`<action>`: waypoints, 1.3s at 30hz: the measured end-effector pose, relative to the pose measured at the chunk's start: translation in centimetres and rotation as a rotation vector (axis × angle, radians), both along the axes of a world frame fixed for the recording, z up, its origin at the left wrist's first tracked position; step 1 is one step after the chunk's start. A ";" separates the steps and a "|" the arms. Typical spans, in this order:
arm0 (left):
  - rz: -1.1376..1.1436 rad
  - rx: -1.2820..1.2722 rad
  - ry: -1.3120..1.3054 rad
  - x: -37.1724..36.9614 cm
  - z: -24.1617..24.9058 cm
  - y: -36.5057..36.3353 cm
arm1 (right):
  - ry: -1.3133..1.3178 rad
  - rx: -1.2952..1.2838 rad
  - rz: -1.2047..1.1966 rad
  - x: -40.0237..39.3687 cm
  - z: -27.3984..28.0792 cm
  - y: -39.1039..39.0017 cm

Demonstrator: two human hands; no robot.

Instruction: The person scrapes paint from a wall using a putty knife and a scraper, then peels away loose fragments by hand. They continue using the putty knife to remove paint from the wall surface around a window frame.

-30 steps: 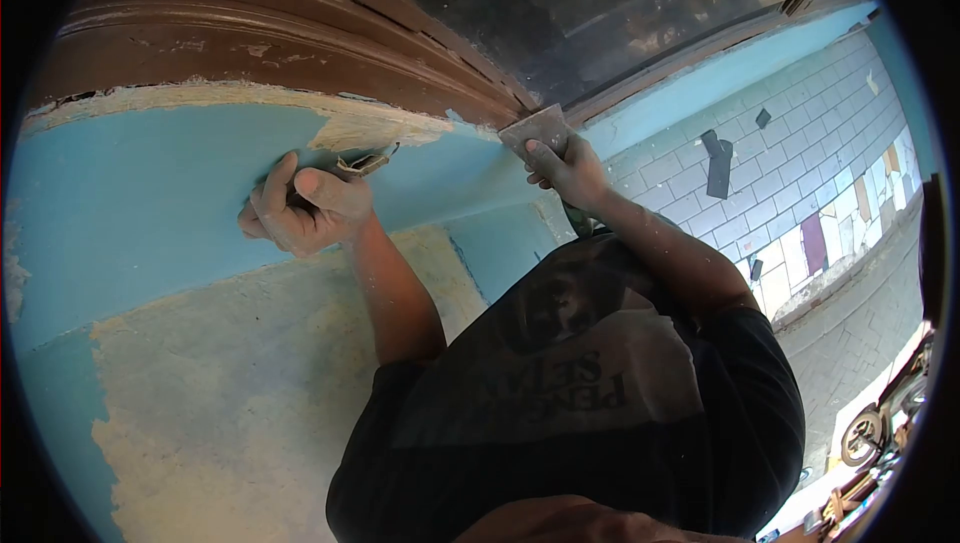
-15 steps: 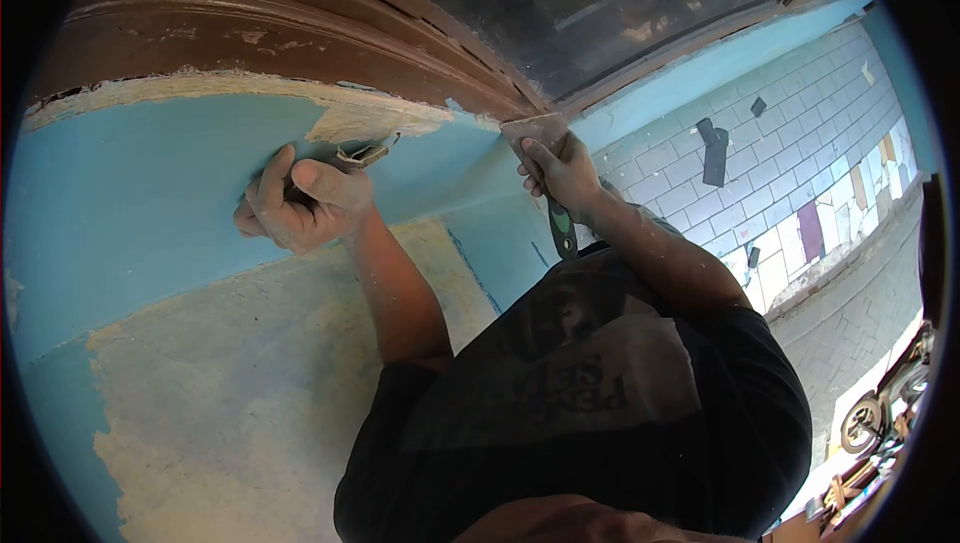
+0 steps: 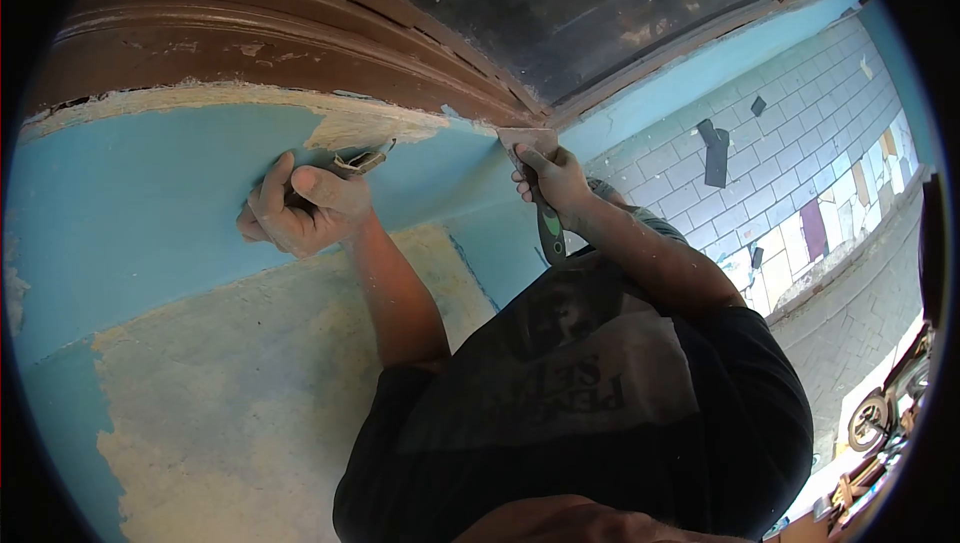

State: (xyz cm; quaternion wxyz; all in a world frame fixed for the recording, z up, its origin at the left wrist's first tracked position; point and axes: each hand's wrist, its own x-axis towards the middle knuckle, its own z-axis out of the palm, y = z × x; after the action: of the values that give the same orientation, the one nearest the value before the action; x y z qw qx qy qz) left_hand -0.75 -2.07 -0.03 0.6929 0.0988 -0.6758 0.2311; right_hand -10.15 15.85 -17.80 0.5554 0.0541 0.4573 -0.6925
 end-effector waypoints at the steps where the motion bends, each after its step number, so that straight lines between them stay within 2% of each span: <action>1: -0.001 -0.006 0.004 0.1 0.0 0.0 | -0.038 0.017 0.013 0.0 -0.8 -0.2; 5: -0.002 -0.001 -0.026 0.4 0.0 -0.1 | -0.048 -0.037 0.020 0.2 0.4 -0.2; 9: -0.002 0.012 -0.006 0.0 -0.1 0.0 | -0.027 0.016 -0.012 0.3 -0.3 -0.4; 11: -0.003 -0.008 -0.006 -0.1 0.1 -0.1 | -0.083 -0.030 0.055 0.1 -0.4 -0.3; 14: -0.006 0.006 -0.005 -0.1 -0.1 0.0 | -0.059 -0.100 0.038 -0.1 2.3 0.1; 17: -0.007 0.018 0.003 0.1 0.0 0.1 | -0.060 0.014 0.004 0.1 0.4 -0.3; 21: -0.020 0.029 0.004 -0.1 0.0 0.3 | -0.137 -0.034 -0.019 0.1 1.3 -0.3; 29: -0.007 0.029 -0.025 0.3 0.0 0.0 | -0.020 -0.117 0.028 0.0 2.2 0.1; 32: -0.014 0.025 -0.008 0.0 0.0 0.1 | -0.053 -0.065 0.035 -0.1 0.4 -0.4; 35: -0.024 0.037 -0.017 0.1 0.0 0.1 | -0.082 -0.151 0.022 -0.2 3.0 0.1; 38: -0.029 0.046 -0.002 0.0 -0.1 0.1 | -0.049 -0.101 0.032 -0.1 0.3 -0.4; 39: -0.025 0.046 -0.010 0.0 -0.1 0.1 | -0.045 -0.106 0.033 -0.3 1.0 -0.4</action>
State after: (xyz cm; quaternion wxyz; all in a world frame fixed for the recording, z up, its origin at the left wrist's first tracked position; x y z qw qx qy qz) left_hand -0.72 -1.98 -0.10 0.6900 0.1051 -0.6856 0.2071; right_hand -10.40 15.46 -16.85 0.5790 0.0326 0.4083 -0.7050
